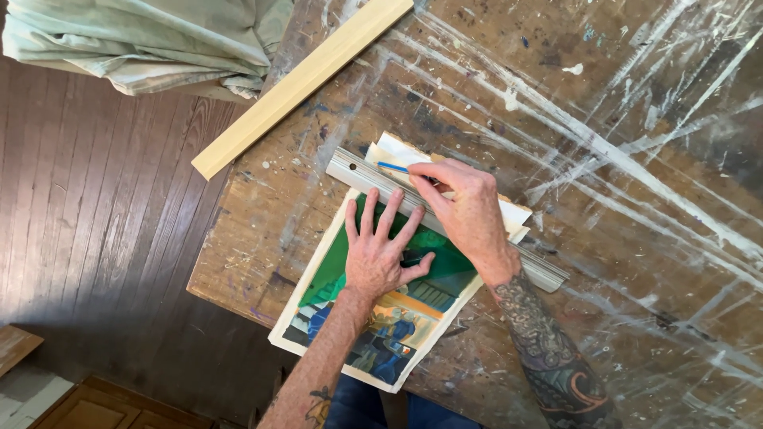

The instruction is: Measuring and marking a print on a workbench using a ruler, triangle square, and pencil for alignment.

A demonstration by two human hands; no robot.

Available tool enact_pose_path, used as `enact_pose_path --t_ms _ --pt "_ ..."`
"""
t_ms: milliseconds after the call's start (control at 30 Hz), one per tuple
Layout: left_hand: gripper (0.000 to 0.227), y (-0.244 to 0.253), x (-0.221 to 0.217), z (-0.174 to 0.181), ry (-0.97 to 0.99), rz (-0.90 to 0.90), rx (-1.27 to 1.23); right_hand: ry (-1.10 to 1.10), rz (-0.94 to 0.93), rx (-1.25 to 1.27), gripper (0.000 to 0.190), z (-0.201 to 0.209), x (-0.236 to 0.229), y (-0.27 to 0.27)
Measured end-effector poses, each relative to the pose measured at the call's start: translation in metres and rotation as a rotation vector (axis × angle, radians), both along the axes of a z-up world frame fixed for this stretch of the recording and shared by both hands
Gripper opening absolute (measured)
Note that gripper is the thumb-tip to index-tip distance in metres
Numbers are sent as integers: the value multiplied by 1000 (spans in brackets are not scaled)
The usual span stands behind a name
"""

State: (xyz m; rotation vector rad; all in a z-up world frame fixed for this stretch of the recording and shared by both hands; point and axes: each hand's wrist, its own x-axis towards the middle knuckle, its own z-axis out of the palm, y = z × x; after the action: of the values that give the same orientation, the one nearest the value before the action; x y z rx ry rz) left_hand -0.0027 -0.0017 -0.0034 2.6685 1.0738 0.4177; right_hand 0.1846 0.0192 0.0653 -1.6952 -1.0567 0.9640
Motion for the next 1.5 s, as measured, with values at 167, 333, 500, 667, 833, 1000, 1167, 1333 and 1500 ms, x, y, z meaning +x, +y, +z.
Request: enact_pose_path --t_ms 167,333,500,667,833,1000,1167,1333,1500 --pt "69 -1 -1 -3 -3 -4 -19 1 15 -9 12 -8 -4 3" --pt "69 -1 -1 -1 -3 -3 -23 -84 76 -13 11 -13 2 -2" --pt "69 0 0 1 -5 -3 -19 -253 158 -51 7 -8 14 -11" --pt "69 0 0 1 2 -5 -27 -205 142 -68 9 -1 21 -12" --pt "70 0 0 -1 11 -11 -27 -144 86 -33 10 -6 10 -2" --pt "70 -1 -1 -5 14 -6 -25 -104 91 1 9 -12 2 4" --pt "70 -2 -1 -3 17 -7 -35 -144 130 -26 10 -14 14 -7" --pt "71 -1 -1 -1 23 -11 -48 -193 150 -77 10 -10 24 -19" --pt "70 0 0 -2 10 -6 -32 -91 101 -66 11 -15 21 -18"
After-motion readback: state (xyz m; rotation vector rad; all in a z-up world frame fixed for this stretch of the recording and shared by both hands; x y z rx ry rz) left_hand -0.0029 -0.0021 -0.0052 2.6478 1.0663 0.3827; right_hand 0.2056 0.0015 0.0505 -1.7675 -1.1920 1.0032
